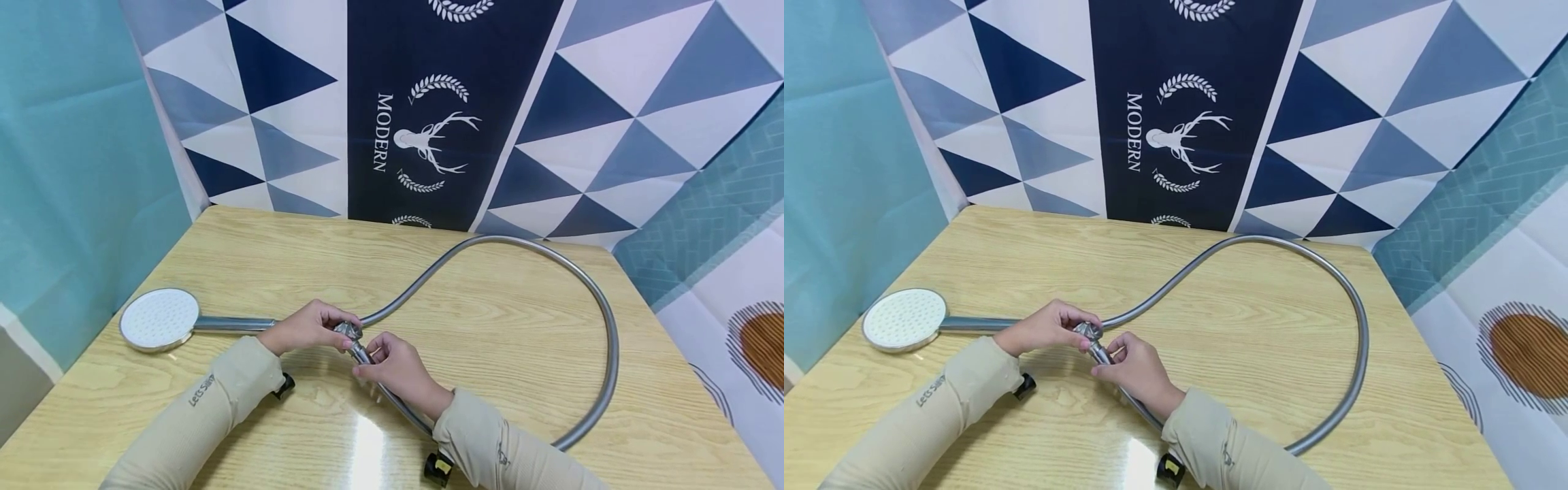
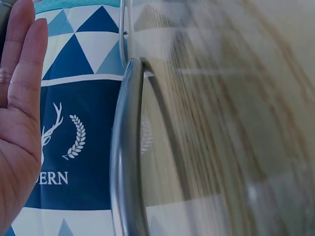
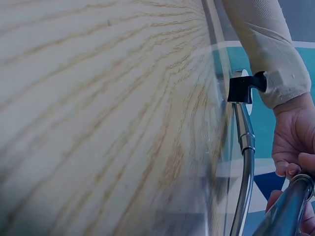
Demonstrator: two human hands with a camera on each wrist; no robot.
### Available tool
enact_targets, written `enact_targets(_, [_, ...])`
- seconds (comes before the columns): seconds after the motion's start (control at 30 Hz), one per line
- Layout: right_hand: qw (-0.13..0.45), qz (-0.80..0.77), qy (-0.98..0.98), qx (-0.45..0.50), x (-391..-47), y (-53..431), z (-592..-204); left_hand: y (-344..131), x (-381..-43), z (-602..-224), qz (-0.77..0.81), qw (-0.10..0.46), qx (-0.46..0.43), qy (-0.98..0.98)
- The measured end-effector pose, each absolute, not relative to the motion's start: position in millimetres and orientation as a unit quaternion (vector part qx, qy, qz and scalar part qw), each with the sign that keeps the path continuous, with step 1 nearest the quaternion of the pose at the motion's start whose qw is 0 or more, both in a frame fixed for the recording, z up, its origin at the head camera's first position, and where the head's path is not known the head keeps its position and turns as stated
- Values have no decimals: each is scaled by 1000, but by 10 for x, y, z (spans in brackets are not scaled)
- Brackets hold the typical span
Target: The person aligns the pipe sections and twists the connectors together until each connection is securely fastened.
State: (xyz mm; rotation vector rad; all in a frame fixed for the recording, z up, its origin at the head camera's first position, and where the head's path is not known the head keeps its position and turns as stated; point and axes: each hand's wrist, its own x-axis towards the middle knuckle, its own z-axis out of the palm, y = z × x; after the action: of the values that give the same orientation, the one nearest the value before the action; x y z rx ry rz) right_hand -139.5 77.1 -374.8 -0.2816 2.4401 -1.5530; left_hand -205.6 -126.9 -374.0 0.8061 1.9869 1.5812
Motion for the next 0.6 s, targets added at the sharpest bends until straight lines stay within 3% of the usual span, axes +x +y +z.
enact_targets(0.6, [100,-528,837,-101,-1394,795,-3779,-1273,-2033,-3705,577,232,285,729])
